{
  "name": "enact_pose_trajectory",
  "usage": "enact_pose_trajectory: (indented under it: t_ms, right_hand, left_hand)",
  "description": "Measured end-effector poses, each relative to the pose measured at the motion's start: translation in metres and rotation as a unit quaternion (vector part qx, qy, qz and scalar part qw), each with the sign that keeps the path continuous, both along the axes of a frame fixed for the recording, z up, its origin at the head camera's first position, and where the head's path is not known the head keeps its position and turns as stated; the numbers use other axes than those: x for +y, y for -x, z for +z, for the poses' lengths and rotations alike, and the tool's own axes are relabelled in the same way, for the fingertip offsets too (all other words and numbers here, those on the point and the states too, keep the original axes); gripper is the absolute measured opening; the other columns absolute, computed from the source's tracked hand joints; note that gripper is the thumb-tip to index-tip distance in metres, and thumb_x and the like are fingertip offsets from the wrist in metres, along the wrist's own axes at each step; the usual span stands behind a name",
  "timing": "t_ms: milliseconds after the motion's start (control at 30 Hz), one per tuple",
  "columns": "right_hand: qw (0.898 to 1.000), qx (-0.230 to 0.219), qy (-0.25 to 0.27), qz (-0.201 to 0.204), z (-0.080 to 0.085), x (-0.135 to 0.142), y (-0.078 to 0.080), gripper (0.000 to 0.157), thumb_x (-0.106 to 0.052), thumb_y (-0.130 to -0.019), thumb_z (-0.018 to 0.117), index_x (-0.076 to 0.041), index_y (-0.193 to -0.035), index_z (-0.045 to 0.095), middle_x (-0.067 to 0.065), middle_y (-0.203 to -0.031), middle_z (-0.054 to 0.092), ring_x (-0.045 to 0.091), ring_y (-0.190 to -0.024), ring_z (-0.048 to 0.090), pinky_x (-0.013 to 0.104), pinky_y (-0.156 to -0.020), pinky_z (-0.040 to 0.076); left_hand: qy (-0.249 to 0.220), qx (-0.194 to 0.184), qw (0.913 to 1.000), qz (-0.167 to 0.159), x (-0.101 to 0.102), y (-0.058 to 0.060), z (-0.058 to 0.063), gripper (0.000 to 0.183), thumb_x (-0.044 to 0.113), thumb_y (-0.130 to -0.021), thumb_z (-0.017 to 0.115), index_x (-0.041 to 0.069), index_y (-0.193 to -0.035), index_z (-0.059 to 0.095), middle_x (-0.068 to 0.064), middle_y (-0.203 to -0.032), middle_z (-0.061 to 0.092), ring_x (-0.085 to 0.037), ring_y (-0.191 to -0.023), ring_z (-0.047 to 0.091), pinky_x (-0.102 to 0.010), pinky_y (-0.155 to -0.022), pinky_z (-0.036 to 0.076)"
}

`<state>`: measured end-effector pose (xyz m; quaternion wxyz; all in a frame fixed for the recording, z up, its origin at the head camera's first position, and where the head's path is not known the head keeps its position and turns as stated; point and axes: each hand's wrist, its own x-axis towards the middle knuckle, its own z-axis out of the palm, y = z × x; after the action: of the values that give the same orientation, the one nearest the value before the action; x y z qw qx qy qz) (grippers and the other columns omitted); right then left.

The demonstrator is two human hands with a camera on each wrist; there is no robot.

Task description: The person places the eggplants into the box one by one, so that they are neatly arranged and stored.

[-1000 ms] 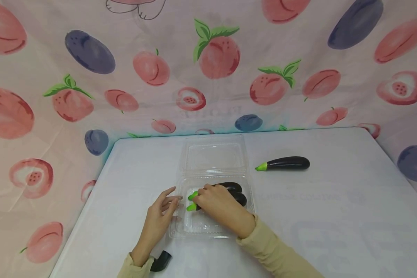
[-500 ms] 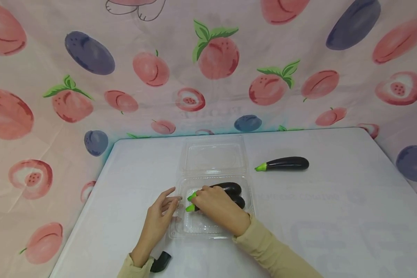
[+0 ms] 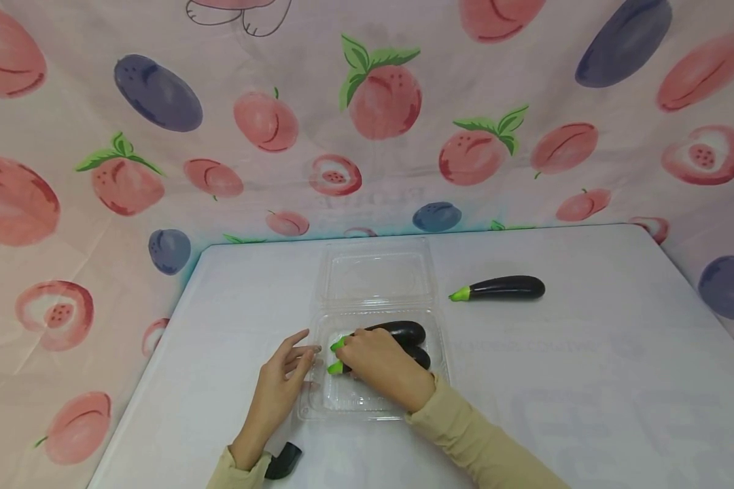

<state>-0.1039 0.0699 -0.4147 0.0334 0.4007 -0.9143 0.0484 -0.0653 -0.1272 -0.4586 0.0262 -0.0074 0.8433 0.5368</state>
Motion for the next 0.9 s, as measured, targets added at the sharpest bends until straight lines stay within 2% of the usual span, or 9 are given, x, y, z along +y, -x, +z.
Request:
enact_pose_trajectory:
  t_ms: [433, 667, 900]
  right_hand:
    - [1.000, -0.028, -0.007, -0.005, 0.0015, -0.0026, 0.0007, 0.025, -0.026, -0.069, 0.087, -0.021, -0.091, 0.076, -0.010, -0.090, 0.074, 0.011, -0.080, 0.066, 0.026, -0.066, 0.056]
    - [1.000, -0.026, -0.005, -0.002, -0.0020, -0.0014, 0.0024, 0.025, -0.027, -0.068, 0.089, -0.020, -0.086, 0.074, -0.010, -0.079, 0.069, 0.010, -0.073, 0.062, 0.025, -0.061, 0.053]
    - [0.999, -0.035, -0.004, -0.003, -0.0013, -0.0015, 0.0025, 0.027, -0.029, -0.068, 0.088, -0.019, -0.088, 0.074, -0.009, -0.079, 0.069, 0.010, -0.071, 0.060, 0.024, -0.060, 0.052]
  left_hand:
    - [0.007, -0.003, 1.0000, 0.001, 0.0003, -0.0004, 0.0014, 0.045, 0.030, -0.102, 0.057, 0.018, -0.145, 0.048, -0.012, -0.123, 0.068, -0.030, -0.110, 0.069, -0.024, -0.074, 0.061]
    - [0.008, -0.004, 1.0000, 0.000, 0.0002, -0.0001, 0.0012, 0.045, 0.026, -0.102, 0.058, 0.017, -0.145, 0.048, -0.012, -0.123, 0.068, -0.030, -0.110, 0.069, -0.025, -0.074, 0.061]
    - [0.011, 0.000, 0.9999, -0.002, 0.0004, 0.0003, 0.0010, 0.045, 0.026, -0.102, 0.058, 0.017, -0.145, 0.047, -0.013, -0.123, 0.068, -0.030, -0.109, 0.069, -0.024, -0.073, 0.061]
